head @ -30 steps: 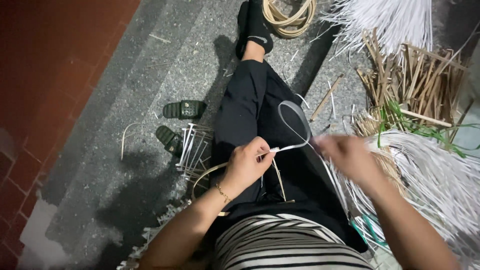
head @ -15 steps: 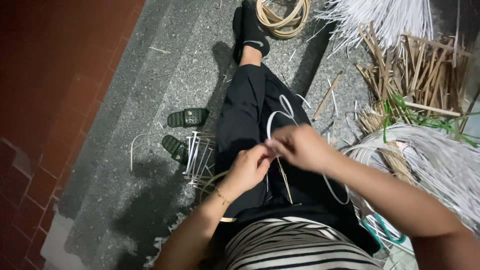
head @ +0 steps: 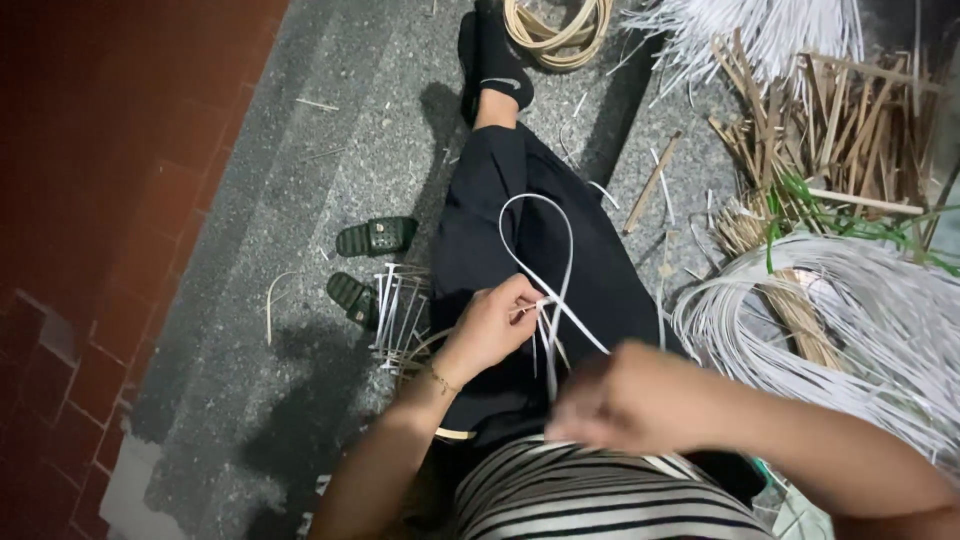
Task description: Weaving white synthetic strips around a circular bamboo frame to create a basket.
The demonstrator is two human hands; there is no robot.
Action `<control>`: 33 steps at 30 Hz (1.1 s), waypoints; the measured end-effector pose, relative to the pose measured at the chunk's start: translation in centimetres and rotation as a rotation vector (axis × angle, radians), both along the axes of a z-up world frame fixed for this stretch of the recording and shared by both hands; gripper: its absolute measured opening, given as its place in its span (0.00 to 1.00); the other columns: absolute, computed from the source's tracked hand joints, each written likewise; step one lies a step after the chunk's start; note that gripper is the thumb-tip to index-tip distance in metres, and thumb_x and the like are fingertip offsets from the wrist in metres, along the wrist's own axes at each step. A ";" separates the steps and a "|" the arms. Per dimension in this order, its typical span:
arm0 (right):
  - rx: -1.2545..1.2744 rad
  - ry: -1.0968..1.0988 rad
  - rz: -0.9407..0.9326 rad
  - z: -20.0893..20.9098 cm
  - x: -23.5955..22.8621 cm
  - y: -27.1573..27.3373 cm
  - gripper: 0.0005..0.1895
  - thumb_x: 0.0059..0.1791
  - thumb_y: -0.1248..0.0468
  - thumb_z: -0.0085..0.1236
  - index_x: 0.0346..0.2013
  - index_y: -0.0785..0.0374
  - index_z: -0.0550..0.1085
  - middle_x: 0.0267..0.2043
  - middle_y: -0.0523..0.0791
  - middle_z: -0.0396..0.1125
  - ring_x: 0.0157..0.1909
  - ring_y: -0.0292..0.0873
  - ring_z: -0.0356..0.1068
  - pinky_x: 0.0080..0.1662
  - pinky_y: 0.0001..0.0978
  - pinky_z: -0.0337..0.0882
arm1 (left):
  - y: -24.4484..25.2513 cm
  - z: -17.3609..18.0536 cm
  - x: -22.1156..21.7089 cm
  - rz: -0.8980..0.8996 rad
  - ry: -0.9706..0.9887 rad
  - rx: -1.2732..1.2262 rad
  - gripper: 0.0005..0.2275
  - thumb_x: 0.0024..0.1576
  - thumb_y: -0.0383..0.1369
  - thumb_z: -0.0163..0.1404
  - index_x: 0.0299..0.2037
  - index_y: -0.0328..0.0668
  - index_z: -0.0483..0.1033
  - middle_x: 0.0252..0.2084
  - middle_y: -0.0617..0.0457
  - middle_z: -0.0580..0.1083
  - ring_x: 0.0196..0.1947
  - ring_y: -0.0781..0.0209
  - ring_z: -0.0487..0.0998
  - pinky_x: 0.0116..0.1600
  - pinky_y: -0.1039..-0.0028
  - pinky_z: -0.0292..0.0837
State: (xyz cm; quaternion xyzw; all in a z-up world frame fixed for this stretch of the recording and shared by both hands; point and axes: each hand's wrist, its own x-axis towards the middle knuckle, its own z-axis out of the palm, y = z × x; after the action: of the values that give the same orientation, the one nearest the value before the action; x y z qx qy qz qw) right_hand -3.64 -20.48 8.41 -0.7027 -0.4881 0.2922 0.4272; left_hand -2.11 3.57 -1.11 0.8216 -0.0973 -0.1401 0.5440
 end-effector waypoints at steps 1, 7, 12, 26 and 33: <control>0.002 0.001 -0.006 -0.5 1.5 0.6 0.13 0.58 0.53 0.57 0.41 0.56 0.82 0.36 0.41 0.76 0.35 0.42 0.77 0.41 0.35 0.76 | -0.3 0.8 -0.2 -0.006 0.001 0.002 0.04 0.59 0.24 0.54 0.41 0.35 0.74 0.34 0.50 0.80 0.35 0.67 0.83 0.40 0.75 0.77; 0.225 -0.012 -0.519 -7.2 8.4 4.7 0.20 0.59 0.52 0.47 0.35 0.66 0.72 0.33 0.46 0.65 0.35 0.48 0.70 0.41 0.38 0.72 | -0.8 0.3 -1.8 -0.017 -0.580 0.355 0.04 0.57 0.27 0.53 0.41 0.38 0.75 0.34 0.47 0.75 0.36 0.47 0.79 0.42 0.61 0.75; -0.260 0.958 -0.433 -17.2 6.3 2.9 0.33 0.59 0.45 0.39 0.28 0.68 0.79 0.24 0.46 0.70 0.27 0.43 0.68 0.35 0.34 0.69 | -0.6 1.4 -2.2 -0.019 -0.683 0.302 0.04 0.61 0.25 0.53 0.43 0.35 0.75 0.40 0.47 0.74 0.36 0.50 0.80 0.40 0.66 0.76; 1.005 0.905 -1.331 -18.7 3.7 -20.1 0.09 0.56 0.62 0.56 0.49 0.62 0.75 0.48 0.43 0.71 0.48 0.38 0.68 0.55 0.29 0.68 | 1.6 3.9 -0.3 0.015 -0.322 0.062 0.04 0.61 0.29 0.55 0.43 0.38 0.77 0.31 0.47 0.76 0.30 0.60 0.80 0.34 0.72 0.73; 0.145 0.474 -1.338 -36.5 -6.3 -40.6 0.14 0.57 0.56 0.53 0.51 0.58 0.78 0.55 0.43 0.73 0.57 0.44 0.72 0.62 0.41 0.70 | 6.2 5.7 2.4 0.076 -0.037 -0.064 0.06 0.67 0.30 0.48 0.43 0.34 0.74 0.31 0.56 0.76 0.33 0.70 0.76 0.40 0.76 0.71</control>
State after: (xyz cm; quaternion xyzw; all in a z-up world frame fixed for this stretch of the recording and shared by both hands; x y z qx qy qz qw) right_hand -9.89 -61.04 -28.06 -0.7390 0.1355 0.0790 0.6552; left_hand 0.33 9.82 4.55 0.8092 -0.0807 -0.1012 0.5731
